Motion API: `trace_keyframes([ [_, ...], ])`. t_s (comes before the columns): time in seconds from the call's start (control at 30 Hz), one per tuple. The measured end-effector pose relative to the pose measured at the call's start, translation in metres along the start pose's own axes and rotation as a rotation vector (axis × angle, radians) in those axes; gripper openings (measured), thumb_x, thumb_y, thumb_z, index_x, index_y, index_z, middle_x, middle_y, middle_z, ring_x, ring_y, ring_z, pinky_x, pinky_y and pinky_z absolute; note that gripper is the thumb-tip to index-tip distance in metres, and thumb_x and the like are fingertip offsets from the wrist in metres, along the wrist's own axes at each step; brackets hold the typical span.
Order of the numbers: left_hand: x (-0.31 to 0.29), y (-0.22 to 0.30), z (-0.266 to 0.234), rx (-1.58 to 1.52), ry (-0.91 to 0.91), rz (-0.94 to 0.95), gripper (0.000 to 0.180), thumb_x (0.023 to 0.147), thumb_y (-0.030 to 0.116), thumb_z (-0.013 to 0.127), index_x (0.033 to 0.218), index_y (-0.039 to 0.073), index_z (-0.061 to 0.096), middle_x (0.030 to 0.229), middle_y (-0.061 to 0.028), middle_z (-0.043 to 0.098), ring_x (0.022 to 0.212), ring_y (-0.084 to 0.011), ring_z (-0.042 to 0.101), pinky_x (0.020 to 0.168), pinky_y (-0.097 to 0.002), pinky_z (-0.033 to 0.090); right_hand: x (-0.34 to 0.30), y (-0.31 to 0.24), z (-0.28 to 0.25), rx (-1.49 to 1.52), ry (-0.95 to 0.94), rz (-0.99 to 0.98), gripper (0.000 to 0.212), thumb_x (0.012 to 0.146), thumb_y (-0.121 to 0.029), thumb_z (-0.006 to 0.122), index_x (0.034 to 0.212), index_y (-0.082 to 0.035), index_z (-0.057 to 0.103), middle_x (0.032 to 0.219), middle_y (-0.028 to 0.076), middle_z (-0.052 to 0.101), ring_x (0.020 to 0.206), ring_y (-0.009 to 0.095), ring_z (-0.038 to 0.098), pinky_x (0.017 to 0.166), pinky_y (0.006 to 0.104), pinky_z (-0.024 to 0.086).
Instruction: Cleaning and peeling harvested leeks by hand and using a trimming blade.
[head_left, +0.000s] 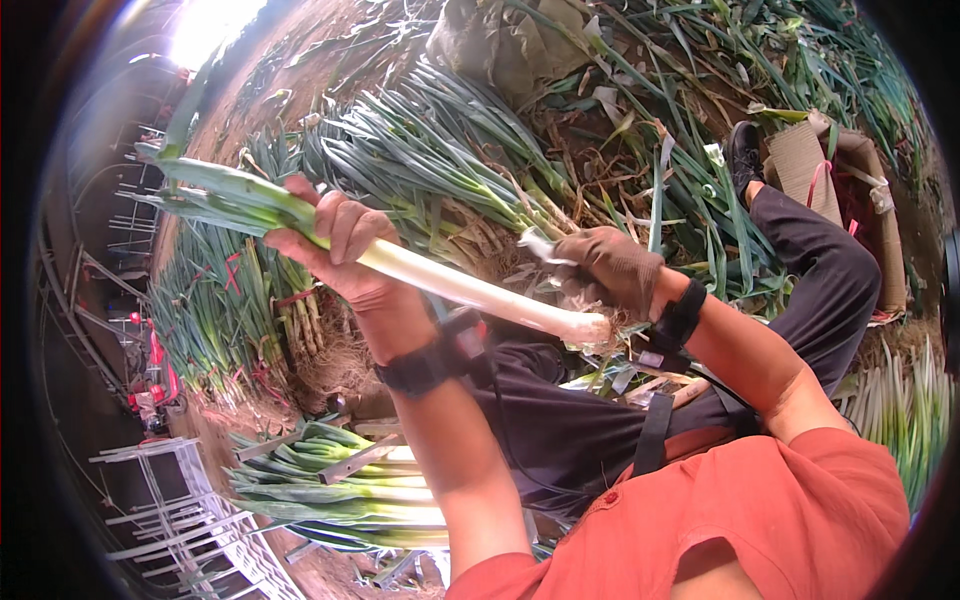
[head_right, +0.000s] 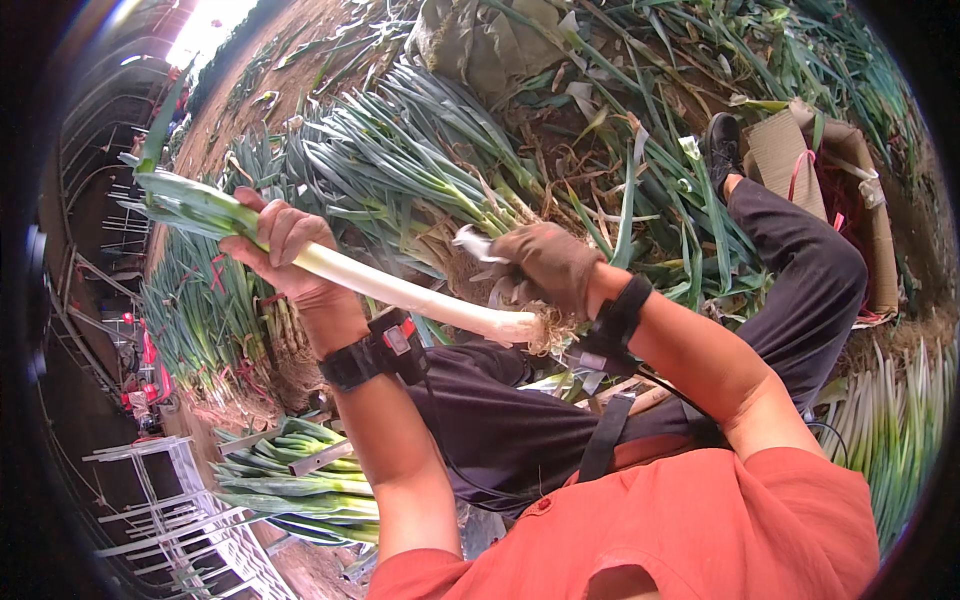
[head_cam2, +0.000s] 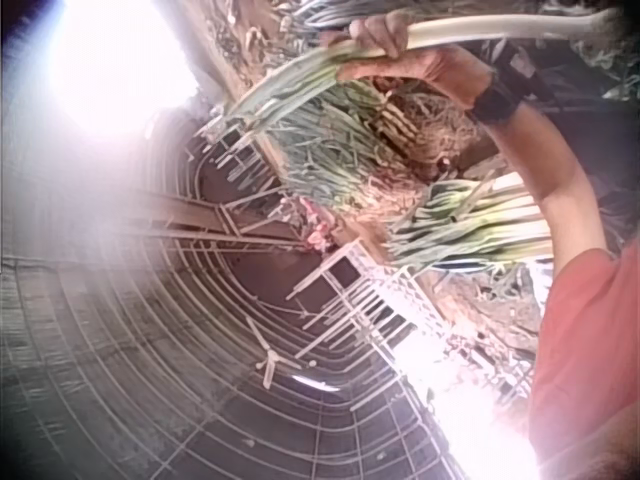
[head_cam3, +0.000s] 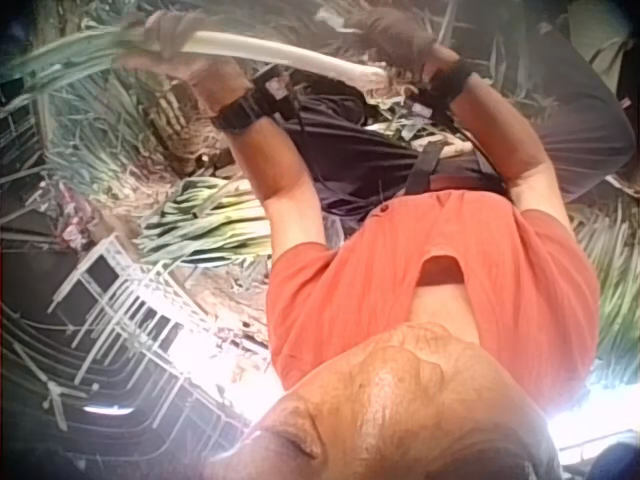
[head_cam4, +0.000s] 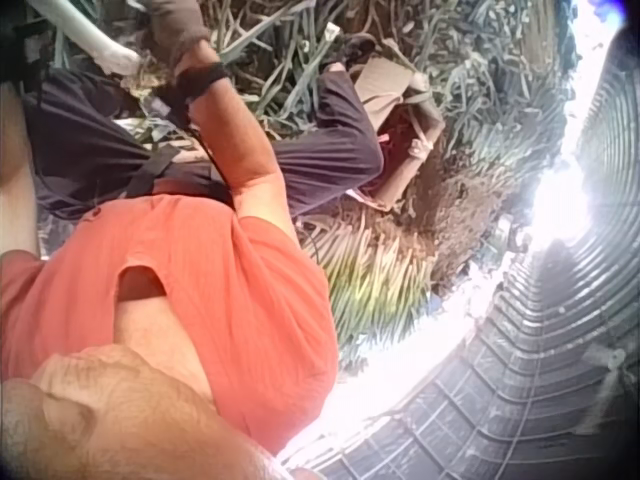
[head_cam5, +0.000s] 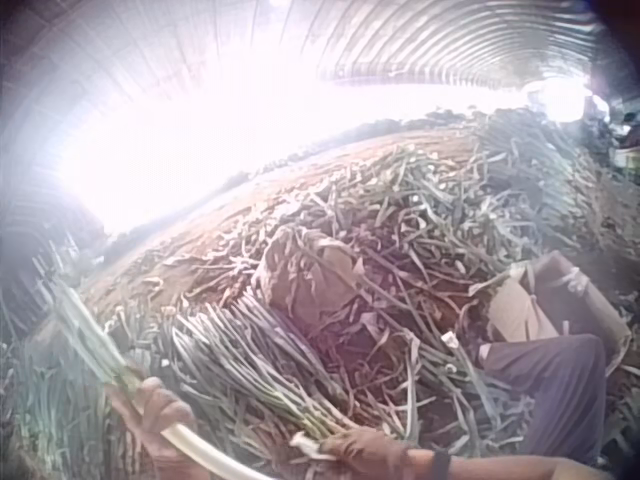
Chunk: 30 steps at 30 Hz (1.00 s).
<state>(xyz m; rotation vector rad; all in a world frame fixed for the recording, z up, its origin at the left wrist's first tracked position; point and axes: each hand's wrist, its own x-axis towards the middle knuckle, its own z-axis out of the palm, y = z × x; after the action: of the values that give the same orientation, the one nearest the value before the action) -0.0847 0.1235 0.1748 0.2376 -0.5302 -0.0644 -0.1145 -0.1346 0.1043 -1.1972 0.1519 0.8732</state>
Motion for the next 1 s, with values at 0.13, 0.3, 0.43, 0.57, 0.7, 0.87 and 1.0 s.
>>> trace_keyframes([
  [0.13, 0.003, 0.002, 0.007, 0.004, -0.021, -0.017, 0.051, 0.078, 0.034, 0.068, 0.116, 0.004, 0.052, 0.064, 0.0003, 0.046, 0.05, -0.0057, 0.044, 0.047, -0.0207, 0.041, 0.044, 0.035, -0.091, -0.405, 0.358, -0.269, 0.023, 0.077, -0.015, 0.062, 0.094, 0.001, 0.063, 0.082, 0.014, 0.065, 0.069, 0.018, 0.063, 0.06, 0.0307, 0.051],
  [0.3, -0.004, 0.012, 0.001, 0.177, 0.112, 0.079, 0.053, 0.079, 0.041, 0.065, 0.115, 0.004, 0.054, 0.066, -0.0005, 0.05, 0.05, -0.007, 0.043, 0.048, -0.0216, 0.04, 0.005, 0.015, -0.087, -0.71, 0.415, -0.47, 0.053, 0.076, -0.022, 0.065, 0.12, 0.001, 0.047, 0.096, 0.018, 0.064, 0.089, 0.025, 0.061, 0.077, 0.0339, 0.048],
  [0.43, -0.006, 0.015, -0.004, 0.407, 0.35, 0.232, 0.053, 0.08, 0.049, 0.06, 0.112, 0.006, 0.056, 0.066, -0.0005, 0.049, 0.051, -0.0077, 0.043, 0.045, -0.022, 0.039, -0.047, -0.004, -0.025, -0.409, 0.083, -0.499, 0.038, 0.078, -0.026, 0.067, 0.104, 0.001, 0.06, 0.097, 0.017, 0.063, 0.089, 0.024, 0.062, 0.077, 0.0319, 0.049],
  [0.57, 0.003, -0.007, 0.007, 0.631, 0.572, 0.35, 0.054, 0.078, 0.053, 0.06, 0.109, 0.009, 0.055, 0.065, 0.0008, 0.046, 0.05, -0.0081, 0.042, 0.043, -0.0212, 0.037, -0.059, -0.004, 0.004, -0.975, 0.283, -0.673, 0.041, 0.076, -0.02, 0.068, 0.11, 0.001, 0.056, 0.098, 0.018, 0.062, 0.087, 0.026, 0.062, 0.077, 0.0314, 0.049],
  [0.7, 0.005, -0.017, 0.008, 0.718, 0.67, 0.388, 0.056, 0.077, 0.056, 0.061, 0.108, 0.011, 0.052, 0.064, 0.0013, 0.045, 0.05, -0.0082, 0.042, 0.044, -0.0211, 0.037, -0.034, 0.011, -0.002, -1.053, 0.271, -0.644, 0.033, 0.074, -0.016, 0.061, 0.103, 0.0, 0.06, 0.087, 0.02, 0.062, 0.081, 0.031, 0.061, 0.068, 0.034, 0.049],
  [0.87, 0.005, -0.018, 0.007, 0.712, 0.707, 0.421, 0.053, 0.078, 0.055, 0.06, 0.105, 0.01, 0.053, 0.065, 0.0006, 0.045, 0.05, -0.0089, 0.042, 0.043, -0.021, 0.037, -0.029, 0.014, 0.001, -0.959, 0.257, -0.747, 0.027, 0.071, -0.01, 0.056, 0.095, 0.001, 0.062, 0.076, 0.02, 0.06, 0.07, 0.032, 0.061, 0.062, 0.0345, 0.049],
  [1.0, 0.004, -0.018, 0.009, 0.735, 0.744, 0.435, 0.053, 0.079, 0.056, 0.058, 0.104, 0.01, 0.052, 0.064, 0.0007, 0.044, 0.049, -0.0088, 0.042, 0.043, -0.0213, 0.036, -0.028, 0.012, 0.001, -0.955, 0.205, -0.746, 0.027, 0.071, -0.009, 0.055, 0.095, 0.001, 0.062, 0.071, 0.02, 0.059, 0.067, 0.032, 0.061, 0.06, 0.035, 0.049],
])
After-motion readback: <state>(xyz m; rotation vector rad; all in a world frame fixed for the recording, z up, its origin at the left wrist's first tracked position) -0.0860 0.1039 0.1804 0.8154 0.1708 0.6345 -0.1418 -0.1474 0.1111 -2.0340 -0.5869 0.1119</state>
